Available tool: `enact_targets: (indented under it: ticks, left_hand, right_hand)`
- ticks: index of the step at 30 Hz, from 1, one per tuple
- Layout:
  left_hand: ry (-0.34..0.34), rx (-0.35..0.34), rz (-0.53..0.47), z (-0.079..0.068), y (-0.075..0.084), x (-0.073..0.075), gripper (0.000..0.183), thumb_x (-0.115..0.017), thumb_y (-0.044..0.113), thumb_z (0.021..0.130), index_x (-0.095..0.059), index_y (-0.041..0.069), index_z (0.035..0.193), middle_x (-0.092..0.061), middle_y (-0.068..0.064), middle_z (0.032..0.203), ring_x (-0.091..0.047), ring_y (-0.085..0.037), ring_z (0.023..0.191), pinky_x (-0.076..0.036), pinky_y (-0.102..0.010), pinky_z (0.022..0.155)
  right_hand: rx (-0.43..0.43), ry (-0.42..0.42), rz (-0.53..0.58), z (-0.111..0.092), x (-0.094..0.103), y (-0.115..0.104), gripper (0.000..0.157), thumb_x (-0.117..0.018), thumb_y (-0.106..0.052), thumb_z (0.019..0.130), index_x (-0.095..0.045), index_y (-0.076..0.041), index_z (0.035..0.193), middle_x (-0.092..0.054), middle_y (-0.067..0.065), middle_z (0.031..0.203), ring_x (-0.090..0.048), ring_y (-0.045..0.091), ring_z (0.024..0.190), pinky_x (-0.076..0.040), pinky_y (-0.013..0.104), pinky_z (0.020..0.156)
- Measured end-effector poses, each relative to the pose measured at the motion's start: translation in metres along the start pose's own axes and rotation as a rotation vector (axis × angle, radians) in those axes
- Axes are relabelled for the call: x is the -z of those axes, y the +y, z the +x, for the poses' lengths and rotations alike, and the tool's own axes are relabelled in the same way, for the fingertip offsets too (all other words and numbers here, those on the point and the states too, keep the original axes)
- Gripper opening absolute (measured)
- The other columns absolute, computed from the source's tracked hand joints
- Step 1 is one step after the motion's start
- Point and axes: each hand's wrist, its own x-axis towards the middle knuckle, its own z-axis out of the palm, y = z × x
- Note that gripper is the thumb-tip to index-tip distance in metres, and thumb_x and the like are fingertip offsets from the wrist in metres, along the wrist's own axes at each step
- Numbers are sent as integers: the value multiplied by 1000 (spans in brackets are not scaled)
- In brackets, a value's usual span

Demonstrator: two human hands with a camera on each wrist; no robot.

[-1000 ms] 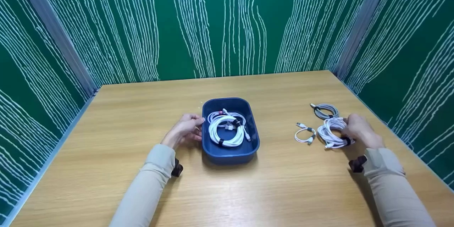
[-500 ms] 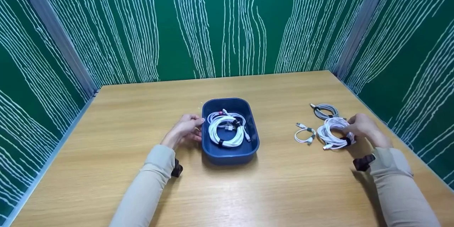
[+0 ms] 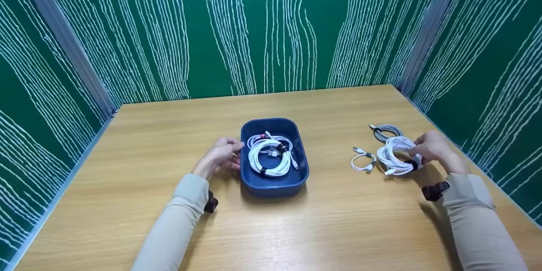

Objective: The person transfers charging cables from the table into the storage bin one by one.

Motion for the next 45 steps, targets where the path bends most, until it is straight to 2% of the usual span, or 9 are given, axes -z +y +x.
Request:
enact_targets:
  ticks: [2, 10, 20, 24, 27, 30, 34, 40, 45]
  left_hand:
    - [1, 3, -6, 0, 1, 0, 21, -49, 16, 100, -49, -1, 112, -52, -5, 73, -55, -16, 59, -55, -27, 53]
    - [8, 14, -13, -2, 3, 1, 21, -49, 17, 101, -49, 0, 113, -52, -6, 75, -55, -16, 59, -55, -26, 52]
    - [-1, 16, -17, -2, 2, 2, 29, -49, 18, 101, -48, -3, 122, -52, -6, 75, -55, -15, 59, -55, -26, 53]
    - [-6, 4, -27, -3, 2, 1, 25, -48, 17, 101, -48, -3, 117, -51, -6, 75, -54, -15, 57, -54, -25, 51]
    - [-10, -8, -32, -2, 2, 1, 22, -47, 17, 102, -48, -2, 111, -50, -6, 75, -53, -15, 57, -54, -25, 50]
    - [-5, -8, -35, -2, 1, 1, 20, -48, 18, 101, -49, -1, 108, -51, -6, 74, -53, -15, 57, -53, -25, 50]
    - [0, 0, -29, -2, 0, 1, 22, -49, 19, 101, -50, -1, 110, -51, -5, 73, -53, -15, 58, -53, -25, 50]
    - [-1, 7, -18, -2, -2, 0, 28, -49, 19, 101, -49, -2, 119, -52, -5, 74, -54, -15, 59, -54, -25, 51]
    - [-1, 6, -28, -1, -4, -1, 28, -49, 21, 101, -49, -1, 119, -52, -5, 76, -54, -15, 59, -55, -25, 51]
  right_hand:
    - [-7, -2, 6, 0, 2, -5, 48, -62, -13, 86, -52, 20, 120, -59, 25, 100, -60, 17, 74, -57, 27, 65]
    - [-7, 8, 29, 3, 5, -21, 41, -64, -16, 88, -59, 15, 114, -61, 17, 93, -60, 17, 73, -58, 29, 68]
    - [31, 24, 20, 9, 0, -30, 35, -66, -13, 86, -62, 14, 107, -61, 11, 85, -58, 17, 69, -55, 25, 62]
    - [74, 47, 7, 11, -4, -35, 16, -67, -10, 82, -63, 5, 83, -55, 0, 68, -59, 11, 60, -56, 24, 57]
    - [94, 58, -9, 12, -5, -39, 13, -66, -9, 80, -60, 2, 75, -53, -3, 63, -58, 9, 55, -55, 22, 53]
    - [86, 44, -2, 13, -7, -44, 19, -67, -9, 82, -64, 8, 89, -57, 4, 74, -58, 10, 59, -55, 22, 54]
    - [61, 24, 7, 14, -10, -51, 33, -66, -10, 85, -61, 15, 107, -59, 15, 89, -58, 13, 66, -56, 23, 59]
    - [50, 13, 17, 16, -15, -57, 33, -66, -11, 87, -61, 13, 108, -59, 14, 89, -57, 16, 68, -55, 25, 62]
    - [58, 16, 9, 18, -19, -62, 33, -66, -11, 87, -62, 13, 109, -59, 17, 92, -58, 17, 69, -56, 25, 62]
